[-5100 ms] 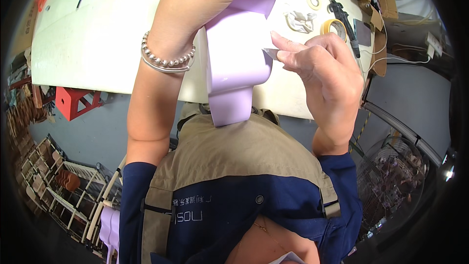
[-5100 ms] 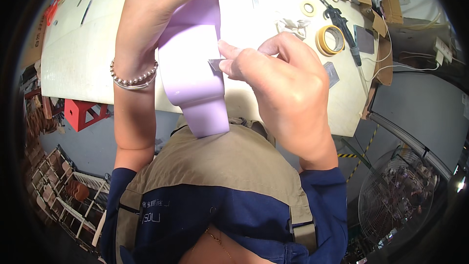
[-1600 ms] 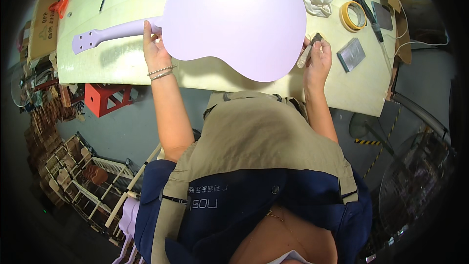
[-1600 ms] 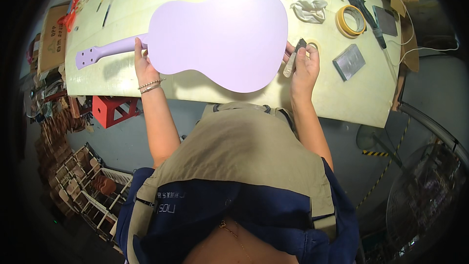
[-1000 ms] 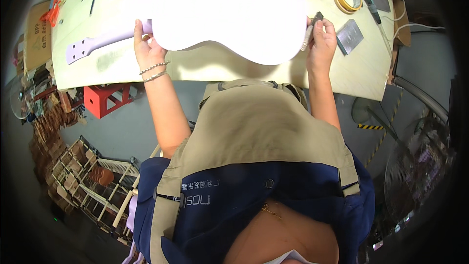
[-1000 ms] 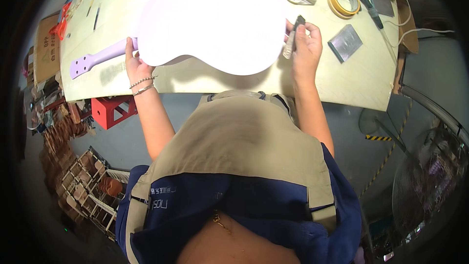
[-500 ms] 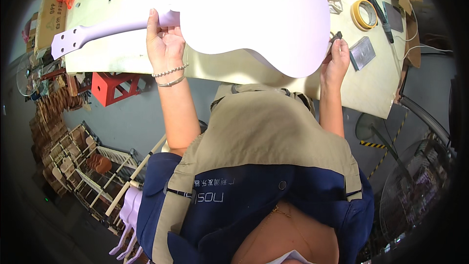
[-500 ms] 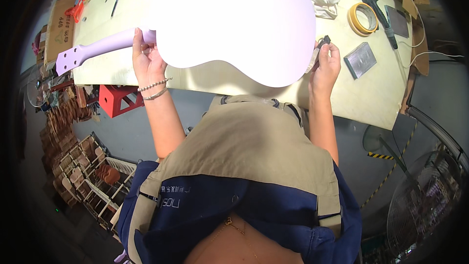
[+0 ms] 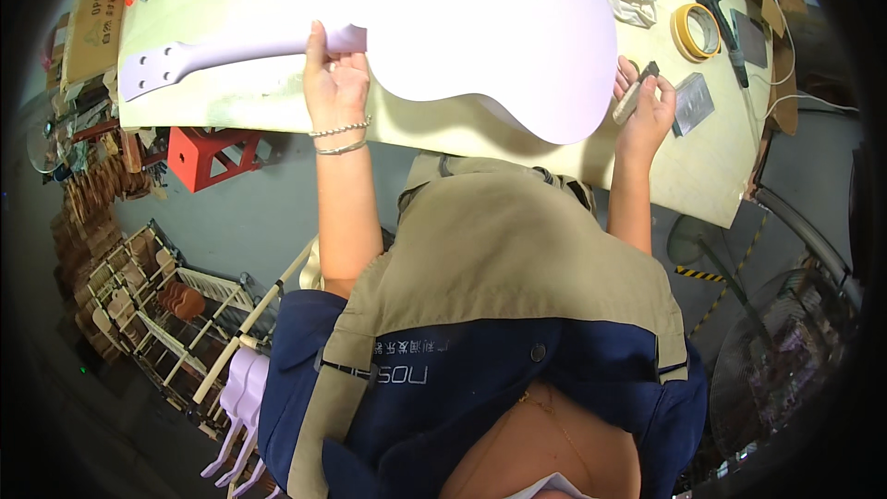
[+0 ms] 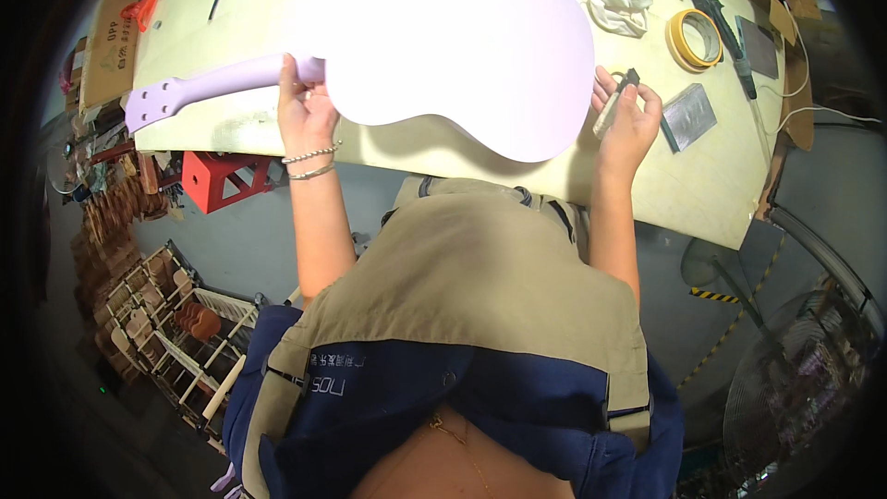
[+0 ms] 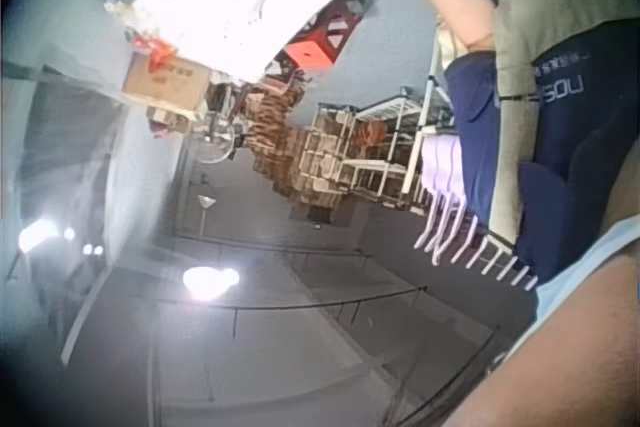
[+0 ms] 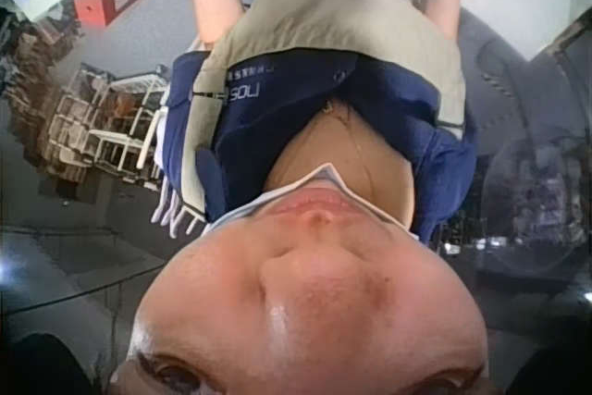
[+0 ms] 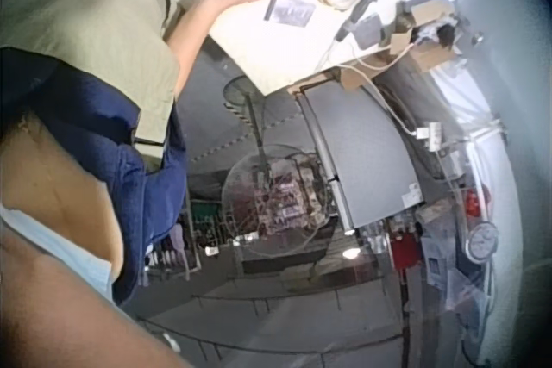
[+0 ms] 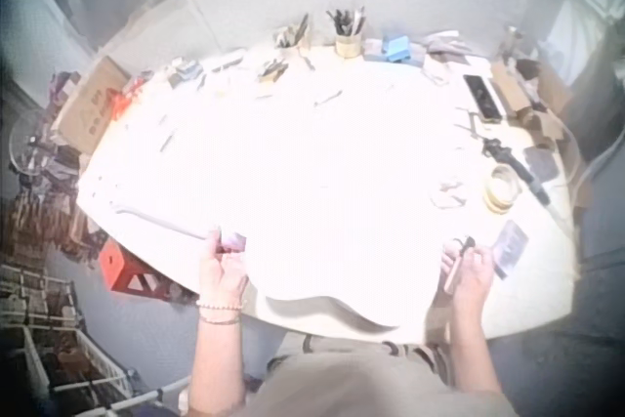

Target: The person repeatedly picks up light purple guitar bodies from a rack, scrapes the surface with a small metal tool, and wipes them with a cloth. The person handles each guitar one at a time, rotating it to access different sides before returning it to the rack.

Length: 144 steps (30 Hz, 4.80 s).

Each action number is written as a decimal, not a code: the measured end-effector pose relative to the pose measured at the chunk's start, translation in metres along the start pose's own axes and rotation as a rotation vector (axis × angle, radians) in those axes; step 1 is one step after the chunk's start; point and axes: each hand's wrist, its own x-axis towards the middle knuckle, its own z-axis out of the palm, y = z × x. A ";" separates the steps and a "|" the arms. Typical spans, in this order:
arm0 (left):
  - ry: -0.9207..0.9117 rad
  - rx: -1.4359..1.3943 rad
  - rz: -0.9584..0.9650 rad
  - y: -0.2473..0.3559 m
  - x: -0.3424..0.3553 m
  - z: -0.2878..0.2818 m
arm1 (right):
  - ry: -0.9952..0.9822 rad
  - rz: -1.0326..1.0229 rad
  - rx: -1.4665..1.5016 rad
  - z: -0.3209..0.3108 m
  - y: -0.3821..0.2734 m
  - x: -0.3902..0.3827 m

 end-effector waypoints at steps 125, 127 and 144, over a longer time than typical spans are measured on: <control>1.028 1.605 0.663 0.028 0.094 -0.093 | -0.009 0.265 -0.131 -0.022 -0.001 0.007; 1.154 1.491 0.432 0.021 0.083 -0.097 | -0.097 0.303 -0.139 -0.017 0.006 0.013; -0.288 0.375 0.573 0.056 0.013 0.060 | 0.171 0.106 0.283 -0.005 0.044 -0.030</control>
